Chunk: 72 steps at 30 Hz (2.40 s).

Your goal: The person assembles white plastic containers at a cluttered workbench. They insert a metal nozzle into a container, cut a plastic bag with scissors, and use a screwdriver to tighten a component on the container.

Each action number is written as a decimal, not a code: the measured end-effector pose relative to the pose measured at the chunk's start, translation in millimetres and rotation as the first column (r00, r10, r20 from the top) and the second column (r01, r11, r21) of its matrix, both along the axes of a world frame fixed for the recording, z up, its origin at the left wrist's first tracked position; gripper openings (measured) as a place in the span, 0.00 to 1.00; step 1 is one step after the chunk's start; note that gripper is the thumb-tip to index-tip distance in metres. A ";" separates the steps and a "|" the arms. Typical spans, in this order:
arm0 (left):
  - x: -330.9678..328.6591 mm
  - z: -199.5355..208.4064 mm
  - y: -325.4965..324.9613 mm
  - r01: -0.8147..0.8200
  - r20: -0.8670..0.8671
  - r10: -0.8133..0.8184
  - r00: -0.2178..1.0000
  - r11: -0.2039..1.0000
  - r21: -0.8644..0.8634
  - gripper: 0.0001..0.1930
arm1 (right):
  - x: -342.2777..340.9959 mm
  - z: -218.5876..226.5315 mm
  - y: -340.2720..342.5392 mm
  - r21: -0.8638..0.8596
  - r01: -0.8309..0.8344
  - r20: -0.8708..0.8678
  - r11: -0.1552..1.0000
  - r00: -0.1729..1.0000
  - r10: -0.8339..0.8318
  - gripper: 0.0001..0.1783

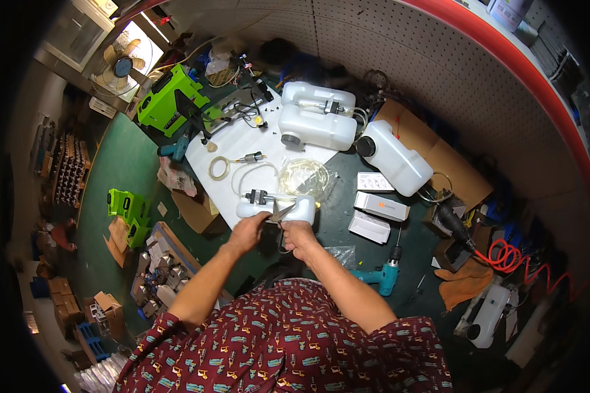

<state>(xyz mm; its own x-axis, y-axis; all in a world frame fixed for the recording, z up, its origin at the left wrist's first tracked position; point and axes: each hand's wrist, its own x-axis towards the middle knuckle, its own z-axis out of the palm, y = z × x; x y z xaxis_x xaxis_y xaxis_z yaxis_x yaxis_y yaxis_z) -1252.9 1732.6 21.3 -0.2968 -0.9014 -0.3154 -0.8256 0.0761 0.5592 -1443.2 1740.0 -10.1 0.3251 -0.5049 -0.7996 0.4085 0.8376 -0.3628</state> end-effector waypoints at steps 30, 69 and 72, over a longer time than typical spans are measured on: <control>154.8 -104.8 -108.9 -0.040 0.051 0.035 0.998 0.993 0.107 0.32 | 122.0 -2.1 -35.2 -0.261 -0.702 -0.922 0.662 -0.022 -0.387 0.37; 126.3 -76.6 -167.0 0.542 -0.444 -0.507 0.739 0.839 -0.056 0.19 | 162.8 22.4 -73.8 0.067 -0.279 -0.991 0.958 -0.128 0.032 0.26; 123.0 -74.7 -166.9 0.573 -0.403 -0.545 0.735 0.818 -0.062 0.19 | 170.9 27.5 -81.4 0.163 -0.332 -0.971 0.929 -0.219 0.092 0.27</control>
